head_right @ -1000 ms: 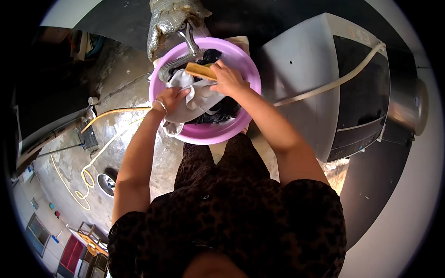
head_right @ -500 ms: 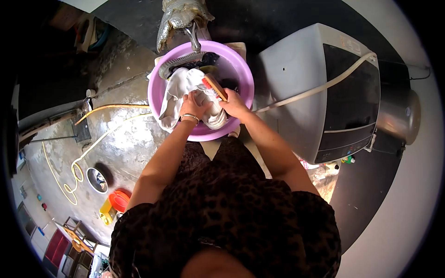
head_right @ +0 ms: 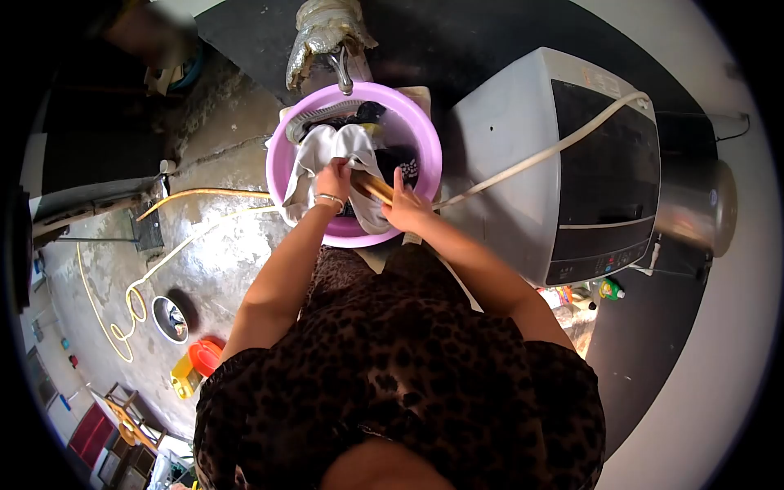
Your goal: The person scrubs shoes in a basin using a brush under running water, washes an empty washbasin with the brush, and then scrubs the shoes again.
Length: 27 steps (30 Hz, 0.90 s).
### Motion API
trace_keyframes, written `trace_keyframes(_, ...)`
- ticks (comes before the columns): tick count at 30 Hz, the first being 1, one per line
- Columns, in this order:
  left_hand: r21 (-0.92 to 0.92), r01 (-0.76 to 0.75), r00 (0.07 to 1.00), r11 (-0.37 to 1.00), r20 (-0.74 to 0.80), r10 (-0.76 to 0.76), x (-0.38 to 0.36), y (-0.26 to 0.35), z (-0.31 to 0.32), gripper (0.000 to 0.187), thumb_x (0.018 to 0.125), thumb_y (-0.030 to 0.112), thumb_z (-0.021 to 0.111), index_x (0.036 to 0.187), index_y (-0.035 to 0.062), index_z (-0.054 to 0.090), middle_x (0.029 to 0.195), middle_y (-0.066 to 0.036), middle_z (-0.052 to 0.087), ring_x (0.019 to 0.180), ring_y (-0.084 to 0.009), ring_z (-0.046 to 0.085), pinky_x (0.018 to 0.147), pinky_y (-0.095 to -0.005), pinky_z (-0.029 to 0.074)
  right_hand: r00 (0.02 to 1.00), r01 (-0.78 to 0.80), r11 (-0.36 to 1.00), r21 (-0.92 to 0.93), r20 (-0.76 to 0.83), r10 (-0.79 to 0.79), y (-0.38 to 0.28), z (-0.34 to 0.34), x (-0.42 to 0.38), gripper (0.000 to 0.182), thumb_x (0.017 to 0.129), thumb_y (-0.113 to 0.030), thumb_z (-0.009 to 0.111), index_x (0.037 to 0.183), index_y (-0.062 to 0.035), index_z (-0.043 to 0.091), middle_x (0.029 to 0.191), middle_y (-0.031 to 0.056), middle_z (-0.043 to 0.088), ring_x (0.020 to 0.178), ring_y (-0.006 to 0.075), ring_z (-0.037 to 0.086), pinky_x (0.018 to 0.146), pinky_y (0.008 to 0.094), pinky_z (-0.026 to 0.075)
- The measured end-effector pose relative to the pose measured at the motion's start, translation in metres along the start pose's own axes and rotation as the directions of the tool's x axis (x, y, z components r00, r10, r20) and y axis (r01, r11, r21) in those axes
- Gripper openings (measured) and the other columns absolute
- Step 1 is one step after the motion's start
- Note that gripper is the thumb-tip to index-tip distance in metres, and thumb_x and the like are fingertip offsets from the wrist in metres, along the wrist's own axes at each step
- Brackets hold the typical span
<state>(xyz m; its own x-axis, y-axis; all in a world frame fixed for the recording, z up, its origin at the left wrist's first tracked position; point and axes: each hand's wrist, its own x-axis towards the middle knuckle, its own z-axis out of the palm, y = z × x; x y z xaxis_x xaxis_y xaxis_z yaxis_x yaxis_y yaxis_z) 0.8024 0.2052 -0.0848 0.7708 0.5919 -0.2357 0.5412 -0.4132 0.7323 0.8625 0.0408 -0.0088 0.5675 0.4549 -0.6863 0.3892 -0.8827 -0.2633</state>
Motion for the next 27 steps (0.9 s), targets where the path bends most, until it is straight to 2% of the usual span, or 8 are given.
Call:
trace_keyframes(2,-0.095,-0.066,0.997,0.993,0.022,0.068,-0.009,0.016,-0.001,0.023,0.079,0.013,0.052,0.099,0.0026,0.059,0.085,-0.021,0.063,0.082,-0.0349,0.061,0.075,-0.0387,0.048,0.996,-0.040,0.997,0.060,-0.081,0.045,-0.001,0.012,0.034,0.092,0.079,-0.037,0.055,0.141,-0.0083,-0.008,0.128,0.0251,0.040,0.104,0.0384,0.053,0.089,0.0421,0.043)
trace_keyframes(6,-0.348,-0.125,0.989,0.929,0.029,0.144,-0.026,0.037,-0.009,0.025,0.078,0.012,0.061,0.100,-0.0004,0.058,0.075,-0.010,0.064,0.069,-0.0188,0.061,0.067,-0.0306,0.048,0.967,-0.077,0.954,0.290,-0.210,0.143,0.000,0.028,0.075,0.057,0.080,-0.038,0.053,0.122,0.0002,0.041,0.108,0.0255,0.056,0.100,0.0370,0.056,0.085,0.0426,0.045)
trace_keyframes(9,-0.467,-0.132,0.981,0.874,-0.190,0.047,-0.031,0.037,-0.028,0.032,0.079,0.018,0.066,0.103,0.0008,0.056,0.070,-0.003,0.059,0.063,-0.0131,0.055,0.063,-0.0279,0.046,0.961,-0.020,0.904,0.426,-0.242,0.135,0.015,0.027,0.076,0.049,0.080,-0.040,0.055,0.109,-0.0004,0.054,0.103,0.0244,0.059,0.099,0.0376,0.056,0.084,0.0421,0.045)
trace_keyframes(11,-0.579,0.042,0.930,0.814,-0.275,-0.244,-0.024,0.021,-0.018,0.053,0.080,0.038,0.064,0.119,0.0046,0.048,0.101,-0.011,0.057,0.087,-0.0157,0.055,0.077,-0.0313,0.045,0.963,0.039,0.890,0.455,-0.253,0.087,0.019,0.023,0.068,0.048,0.080,-0.042,0.056,0.110,-0.0049,0.057,0.105,0.0226,0.059,0.101,0.0388,0.054,0.084,0.0416,0.043)
trace_keyframes(13,-0.820,0.520,0.830,0.240,0.417,-0.371,-0.028,0.043,-0.030,0.069,0.082,0.057,0.050,0.128,0.0071,0.042,0.121,-0.014,0.050,0.110,-0.0234,0.049,0.094,-0.0383,0.037,0.953,0.113,0.882,0.457,-0.301,0.033,0.010,0.004,0.050,0.054,0.079,-0.045,0.057,0.103,0.0037,0.056,0.103,0.0264,0.058,0.099,0.0390,0.056,0.084,0.0419,0.044)
trace_keyframes(15,-0.747,0.660,0.750,-0.078,0.649,0.126,-0.023,0.028,-0.017,0.078,0.082,0.067,0.037,0.133,0.0083,0.037,0.132,-0.010,0.044,0.121,-0.0295,0.042,0.102,-0.0452,0.031,0.941,0.209,0.853,0.478,-0.337,-0.041,0.004,-0.007,0.040,0.056,0.079,-0.045,0.058,0.106,0.0039,0.055,0.102,0.0275,0.058,0.099,0.0393,0.055,0.085,0.0423,0.044)
trace_keyframes(23,-0.791,0.574,0.819,-0.210,0.558,0.137,-0.024,0.042,-0.042,0.073,0.084,0.064,0.036,0.130,0.0074,0.040,0.127,-0.011,0.048,0.117,-0.0294,0.045,0.101,-0.0433,0.032,0.946,0.324,0.894,0.309,-0.121,-0.301,-0.001,-0.070,-0.017,0.081,0.080,-0.042,0.056,0.139,-0.0038,0.016,0.129,0.0263,0.042,0.121,0.0335,0.042,0.100,0.0359,0.033)
trace_keyframes(27,-0.814,0.522,0.853,-0.254,0.497,0.158,-0.020,0.040,-0.044,0.069,0.086,0.061,0.036,0.129,0.0076,0.041,0.126,-0.010,0.050,0.115,-0.0287,0.047,0.099,-0.0423,0.035,0.951,0.179,0.983,0.038,-0.262,-0.163,-0.017,-0.071,-0.080,0.048,0.090,-0.035,0.041,0.136,-0.0256,0.032,0.119,0.0139,0.053,0.105,0.0280,0.055,0.088,0.0379,0.043)
